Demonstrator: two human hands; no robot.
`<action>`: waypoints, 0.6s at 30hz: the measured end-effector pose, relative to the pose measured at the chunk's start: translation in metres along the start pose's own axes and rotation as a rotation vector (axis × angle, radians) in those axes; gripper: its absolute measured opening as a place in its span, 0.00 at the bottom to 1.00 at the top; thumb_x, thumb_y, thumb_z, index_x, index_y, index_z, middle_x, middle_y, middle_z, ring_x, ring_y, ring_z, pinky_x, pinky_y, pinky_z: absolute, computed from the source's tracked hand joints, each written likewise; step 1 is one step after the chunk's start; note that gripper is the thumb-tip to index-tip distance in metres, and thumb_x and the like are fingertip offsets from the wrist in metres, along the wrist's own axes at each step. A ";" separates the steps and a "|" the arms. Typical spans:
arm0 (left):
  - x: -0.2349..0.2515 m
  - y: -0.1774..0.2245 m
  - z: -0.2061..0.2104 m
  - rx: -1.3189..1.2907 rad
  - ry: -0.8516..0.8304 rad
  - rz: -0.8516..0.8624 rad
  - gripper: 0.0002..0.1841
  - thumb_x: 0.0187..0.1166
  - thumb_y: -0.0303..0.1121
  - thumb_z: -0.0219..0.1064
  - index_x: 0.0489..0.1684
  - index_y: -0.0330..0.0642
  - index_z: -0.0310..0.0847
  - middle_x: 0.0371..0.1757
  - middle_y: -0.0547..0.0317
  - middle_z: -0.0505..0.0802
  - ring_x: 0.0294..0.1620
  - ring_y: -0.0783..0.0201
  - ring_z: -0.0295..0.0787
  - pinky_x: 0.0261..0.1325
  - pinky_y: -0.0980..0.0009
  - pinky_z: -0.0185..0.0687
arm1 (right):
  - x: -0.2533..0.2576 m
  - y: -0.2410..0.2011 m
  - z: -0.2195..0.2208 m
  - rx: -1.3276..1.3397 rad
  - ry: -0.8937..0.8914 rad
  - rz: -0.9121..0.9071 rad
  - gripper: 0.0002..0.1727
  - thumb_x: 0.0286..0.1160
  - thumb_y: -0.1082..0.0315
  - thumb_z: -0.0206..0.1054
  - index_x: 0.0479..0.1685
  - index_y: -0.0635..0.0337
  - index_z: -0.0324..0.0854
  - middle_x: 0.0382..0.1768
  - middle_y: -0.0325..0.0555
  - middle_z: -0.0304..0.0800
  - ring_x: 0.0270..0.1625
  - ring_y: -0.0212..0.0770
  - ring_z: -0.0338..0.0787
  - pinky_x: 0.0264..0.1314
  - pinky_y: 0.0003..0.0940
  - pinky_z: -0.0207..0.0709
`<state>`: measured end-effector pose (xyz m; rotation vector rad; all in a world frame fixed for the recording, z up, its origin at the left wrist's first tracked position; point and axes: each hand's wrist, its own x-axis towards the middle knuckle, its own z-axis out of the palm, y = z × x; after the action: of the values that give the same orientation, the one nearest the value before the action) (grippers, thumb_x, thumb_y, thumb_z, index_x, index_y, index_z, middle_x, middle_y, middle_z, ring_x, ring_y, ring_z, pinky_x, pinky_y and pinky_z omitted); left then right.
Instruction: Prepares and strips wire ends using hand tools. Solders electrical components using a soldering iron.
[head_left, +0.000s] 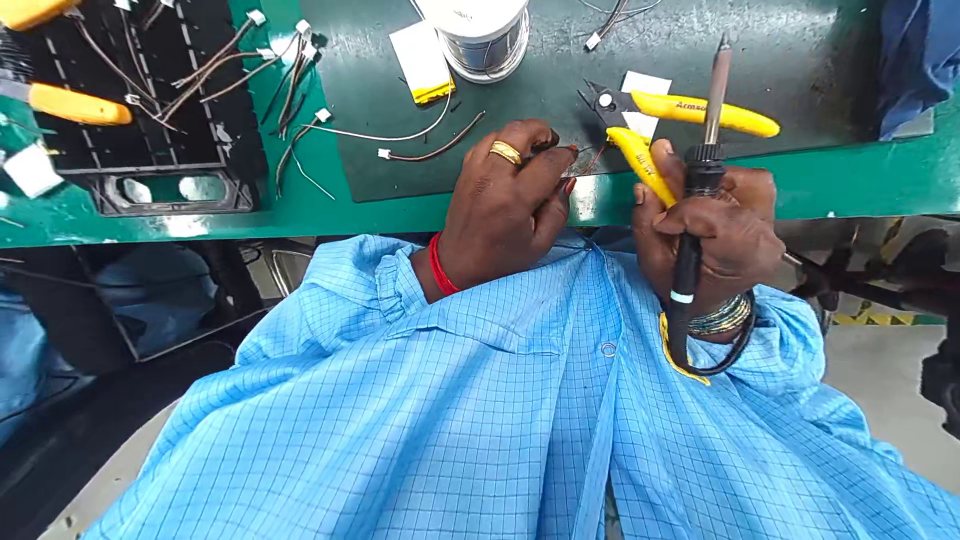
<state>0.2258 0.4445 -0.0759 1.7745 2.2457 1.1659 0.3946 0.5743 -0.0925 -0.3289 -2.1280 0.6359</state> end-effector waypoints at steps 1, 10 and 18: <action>0.000 -0.001 0.000 -0.002 0.014 0.001 0.12 0.78 0.31 0.64 0.46 0.33 0.92 0.51 0.40 0.91 0.52 0.51 0.87 0.56 0.61 0.78 | 0.001 0.001 0.002 0.001 -0.003 -0.016 0.10 0.73 0.76 0.72 0.26 0.62 0.77 0.41 0.53 0.95 0.49 0.41 0.88 0.54 0.30 0.76; -0.003 -0.003 -0.004 0.000 0.016 -0.012 0.11 0.78 0.30 0.65 0.44 0.33 0.92 0.50 0.41 0.91 0.52 0.52 0.87 0.58 0.62 0.79 | 0.000 0.005 0.005 -0.036 -0.078 0.014 0.10 0.74 0.72 0.73 0.29 0.63 0.78 0.40 0.56 0.97 0.48 0.45 0.93 0.60 0.36 0.78; 0.008 -0.001 -0.001 0.064 -0.018 -0.053 0.09 0.78 0.29 0.66 0.43 0.37 0.93 0.44 0.44 0.91 0.45 0.52 0.87 0.47 0.62 0.80 | 0.002 0.004 0.007 -0.046 -0.099 0.037 0.08 0.73 0.74 0.73 0.31 0.64 0.79 0.41 0.57 0.97 0.50 0.46 0.94 0.61 0.37 0.80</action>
<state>0.2217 0.4506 -0.0732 1.7284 2.3293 1.0764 0.3877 0.5766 -0.0966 -0.3696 -2.2387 0.6366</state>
